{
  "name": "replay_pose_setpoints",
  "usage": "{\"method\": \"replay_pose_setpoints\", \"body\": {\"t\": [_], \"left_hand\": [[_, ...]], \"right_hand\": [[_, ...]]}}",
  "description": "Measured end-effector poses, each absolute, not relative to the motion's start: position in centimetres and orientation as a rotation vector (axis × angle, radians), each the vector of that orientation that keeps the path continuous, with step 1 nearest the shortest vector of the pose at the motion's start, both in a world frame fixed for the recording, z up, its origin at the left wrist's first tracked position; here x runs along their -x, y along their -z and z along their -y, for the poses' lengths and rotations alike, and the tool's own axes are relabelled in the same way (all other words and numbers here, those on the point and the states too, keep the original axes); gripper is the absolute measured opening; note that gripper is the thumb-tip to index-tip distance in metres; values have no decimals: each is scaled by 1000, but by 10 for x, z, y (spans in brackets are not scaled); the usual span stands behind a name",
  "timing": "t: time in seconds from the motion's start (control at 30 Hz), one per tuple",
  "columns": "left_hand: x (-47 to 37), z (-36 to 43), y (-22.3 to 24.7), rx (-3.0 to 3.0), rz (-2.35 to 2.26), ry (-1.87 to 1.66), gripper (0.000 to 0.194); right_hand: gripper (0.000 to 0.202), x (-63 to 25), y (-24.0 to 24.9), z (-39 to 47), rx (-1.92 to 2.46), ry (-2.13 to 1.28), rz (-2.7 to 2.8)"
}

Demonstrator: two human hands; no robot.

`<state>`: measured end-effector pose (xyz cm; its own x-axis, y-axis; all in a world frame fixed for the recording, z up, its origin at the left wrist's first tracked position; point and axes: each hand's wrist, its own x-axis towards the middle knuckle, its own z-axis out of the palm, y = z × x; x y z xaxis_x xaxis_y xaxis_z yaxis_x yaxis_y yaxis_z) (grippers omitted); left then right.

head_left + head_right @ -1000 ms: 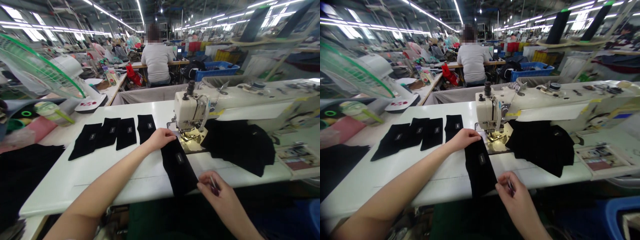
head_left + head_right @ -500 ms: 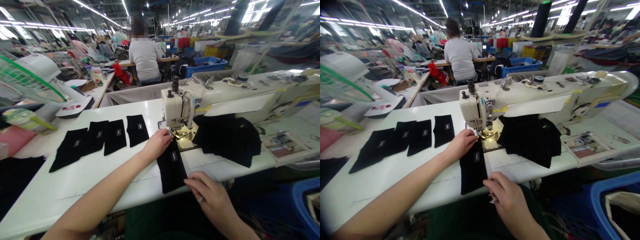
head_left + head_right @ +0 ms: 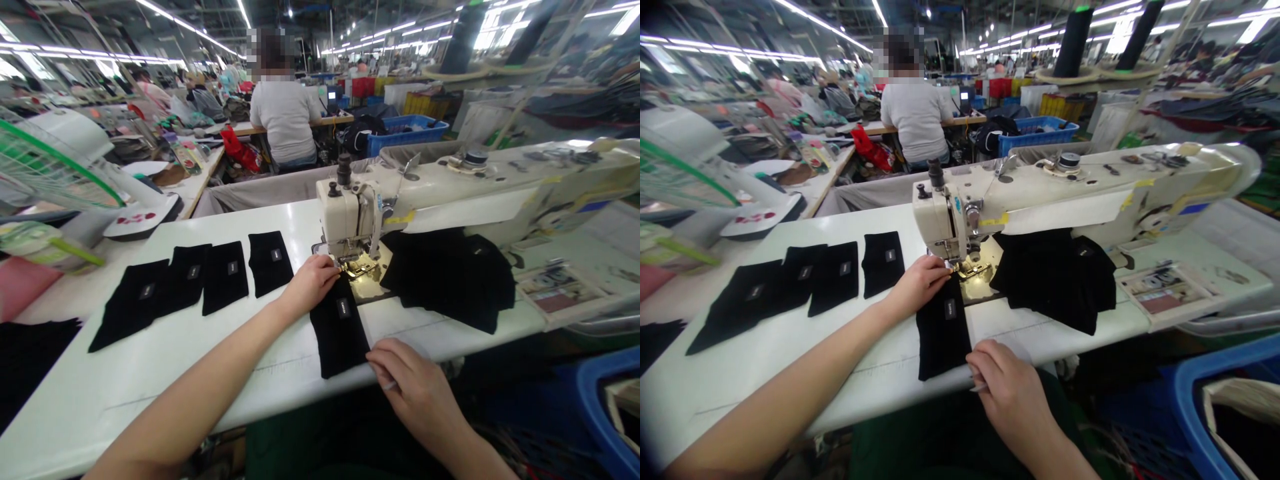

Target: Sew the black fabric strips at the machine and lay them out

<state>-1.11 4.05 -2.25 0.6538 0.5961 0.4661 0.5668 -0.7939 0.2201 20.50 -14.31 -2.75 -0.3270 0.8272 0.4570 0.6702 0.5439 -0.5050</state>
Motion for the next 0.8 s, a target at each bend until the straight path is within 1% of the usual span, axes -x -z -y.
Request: {"method": "replay_pose_setpoints", "body": {"t": [0.13, 0.4, 0.63, 0.8], "left_hand": [[12, -42, 25, -2766, -970, -875, 17], [10, -40, 23, -2776, -977, -869, 18], [11, -39, 21, -2808, -995, -773, 19], [11, -42, 20, -2822, -1007, -768, 19]], "right_hand": [[19, -204, 29, 144, 1228, -309, 2094], [20, -205, 27, 144, 1238, -312, 2111], [25, -204, 27, 142, 1283, -376, 2166], [28, -201, 24, 137, 1326, -409, 2158]]}}
